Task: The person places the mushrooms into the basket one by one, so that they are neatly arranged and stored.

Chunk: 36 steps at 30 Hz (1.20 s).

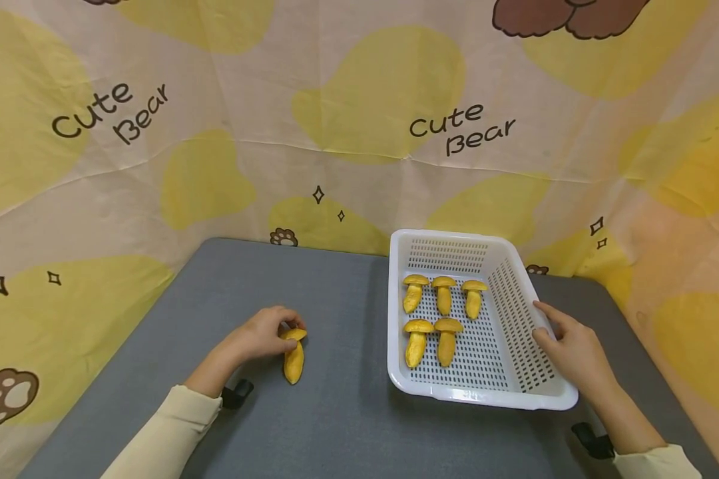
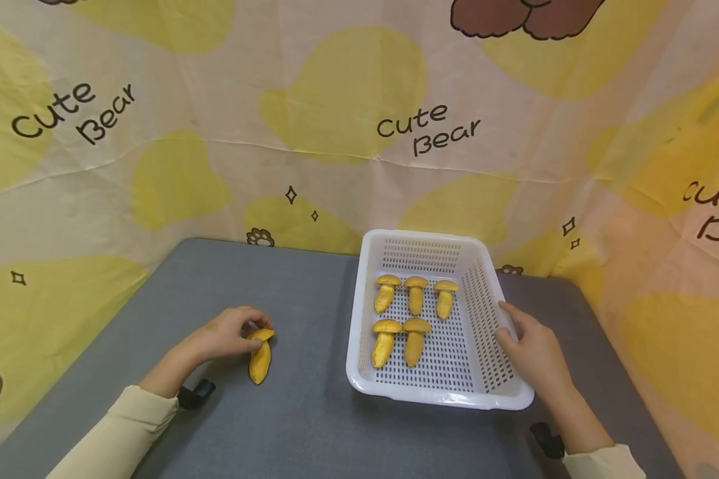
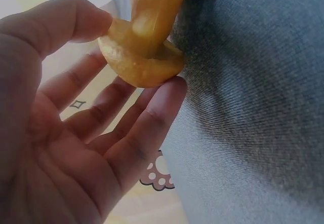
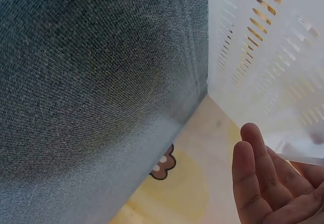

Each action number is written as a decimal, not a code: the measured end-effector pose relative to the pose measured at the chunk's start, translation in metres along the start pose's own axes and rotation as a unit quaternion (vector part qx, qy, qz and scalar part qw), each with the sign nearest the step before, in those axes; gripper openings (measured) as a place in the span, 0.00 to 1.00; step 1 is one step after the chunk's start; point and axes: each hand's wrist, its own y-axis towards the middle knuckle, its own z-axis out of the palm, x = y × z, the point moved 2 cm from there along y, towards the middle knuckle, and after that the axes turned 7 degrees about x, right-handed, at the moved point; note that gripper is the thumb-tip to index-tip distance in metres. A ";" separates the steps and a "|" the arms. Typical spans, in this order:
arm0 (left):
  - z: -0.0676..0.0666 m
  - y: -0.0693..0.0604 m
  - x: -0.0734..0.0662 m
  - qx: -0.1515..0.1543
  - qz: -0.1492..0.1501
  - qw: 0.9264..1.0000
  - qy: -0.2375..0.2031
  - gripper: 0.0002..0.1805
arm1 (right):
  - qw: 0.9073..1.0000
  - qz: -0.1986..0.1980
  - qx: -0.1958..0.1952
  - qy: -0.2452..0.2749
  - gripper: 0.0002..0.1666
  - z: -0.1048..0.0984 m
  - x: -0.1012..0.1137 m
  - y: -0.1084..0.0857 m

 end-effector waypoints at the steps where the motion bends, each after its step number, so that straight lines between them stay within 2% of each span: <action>1: 0.000 0.000 0.001 -0.003 -0.001 1.000 0.000 0.14 | 1.000 0.000 -0.001 -0.001 0.34 0.000 0.000 0.000; 6: -0.001 0.001 0.003 -0.024 -0.002 1.000 0.003 0.14 | 1.000 0.001 -0.001 -0.002 0.34 0.000 0.001 0.000; 13: -0.005 0.001 0.000 -0.054 0.017 0.998 0.005 0.14 | 1.000 0.002 -0.001 -0.002 0.34 -0.001 0.001 0.000; 19: -0.008 0.003 -0.007 -0.057 0.006 0.998 0.006 0.15 | 1.000 0.001 -0.002 -0.003 0.34 0.000 0.001 0.000; 26: -0.014 0.012 -0.023 -0.069 0.011 0.998 0.006 0.15 | 1.000 -0.006 -0.008 -0.008 0.33 -0.001 0.002 0.000; 36: -0.029 0.031 -0.056 -0.097 0.040 0.995 -0.003 0.15 | 1.000 -0.006 -0.010 -0.011 0.33 -0.002 0.004 -0.001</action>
